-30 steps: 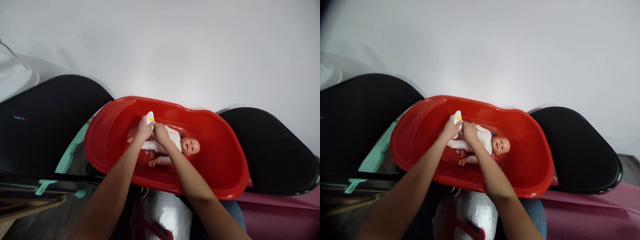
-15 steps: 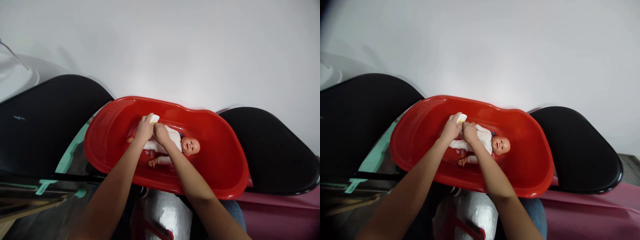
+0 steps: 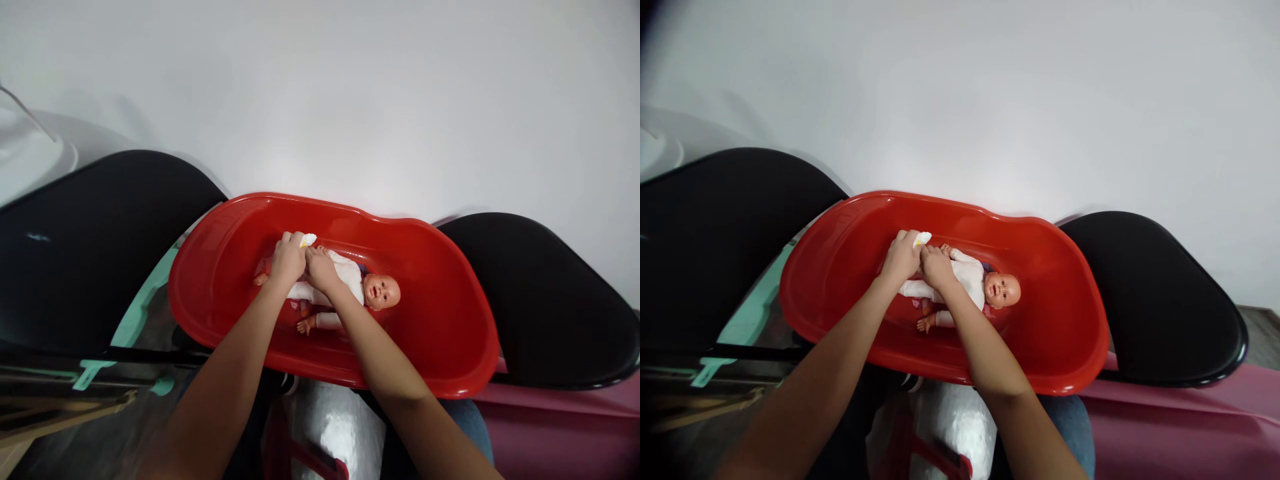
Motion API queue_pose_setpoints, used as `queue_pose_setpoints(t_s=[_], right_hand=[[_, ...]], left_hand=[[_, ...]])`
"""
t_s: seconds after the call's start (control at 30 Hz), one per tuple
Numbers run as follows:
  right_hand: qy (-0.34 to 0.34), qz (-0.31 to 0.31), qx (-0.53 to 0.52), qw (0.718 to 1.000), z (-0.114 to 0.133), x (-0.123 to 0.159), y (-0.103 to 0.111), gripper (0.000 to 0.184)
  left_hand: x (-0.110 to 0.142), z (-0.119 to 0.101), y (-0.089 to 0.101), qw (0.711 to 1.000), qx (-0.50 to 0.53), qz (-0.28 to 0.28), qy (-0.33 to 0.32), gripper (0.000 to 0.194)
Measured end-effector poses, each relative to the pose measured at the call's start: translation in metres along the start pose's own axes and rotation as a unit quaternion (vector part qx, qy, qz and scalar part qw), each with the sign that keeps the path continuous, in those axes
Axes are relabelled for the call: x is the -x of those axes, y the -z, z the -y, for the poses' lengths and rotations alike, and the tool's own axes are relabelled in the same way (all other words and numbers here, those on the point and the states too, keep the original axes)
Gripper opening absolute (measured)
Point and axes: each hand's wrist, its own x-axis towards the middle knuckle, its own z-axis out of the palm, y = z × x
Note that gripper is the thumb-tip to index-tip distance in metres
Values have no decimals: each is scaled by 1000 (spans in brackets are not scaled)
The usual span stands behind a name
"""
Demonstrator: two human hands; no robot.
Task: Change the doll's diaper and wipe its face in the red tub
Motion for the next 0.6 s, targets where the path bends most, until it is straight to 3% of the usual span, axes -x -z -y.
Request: queue_pose_setpoints(t_s=[0.17, 0.27, 0.4, 0.47, 0.53, 0.6], right_hand=[[3, -6, -8, 1000, -2, -1, -1, 31], [-6, -16, -15, 1000, -1, 0, 1, 36], [-31, -39, -55, 997, -1, 0, 7, 38], [-46, -45, -68, 996, -2, -1, 9, 32], [-57, -42, -68, 995, -4, -1, 9, 27], [-57, -37, -69, 995, -6, -2, 7, 26]], left_hand=[[-7, 1, -1, 997, 60, -32, 32, 24], [-14, 3, 1, 978, 178, -49, 97, 34], [-19, 5, -1, 885, 432, -8, 174, 66], [-19, 3, -5, 852, 484, 18, 198, 72], [-17, 2, -10, 843, 493, 36, 212, 59], [-14, 2, -14, 865, 457, 45, 201, 48]])
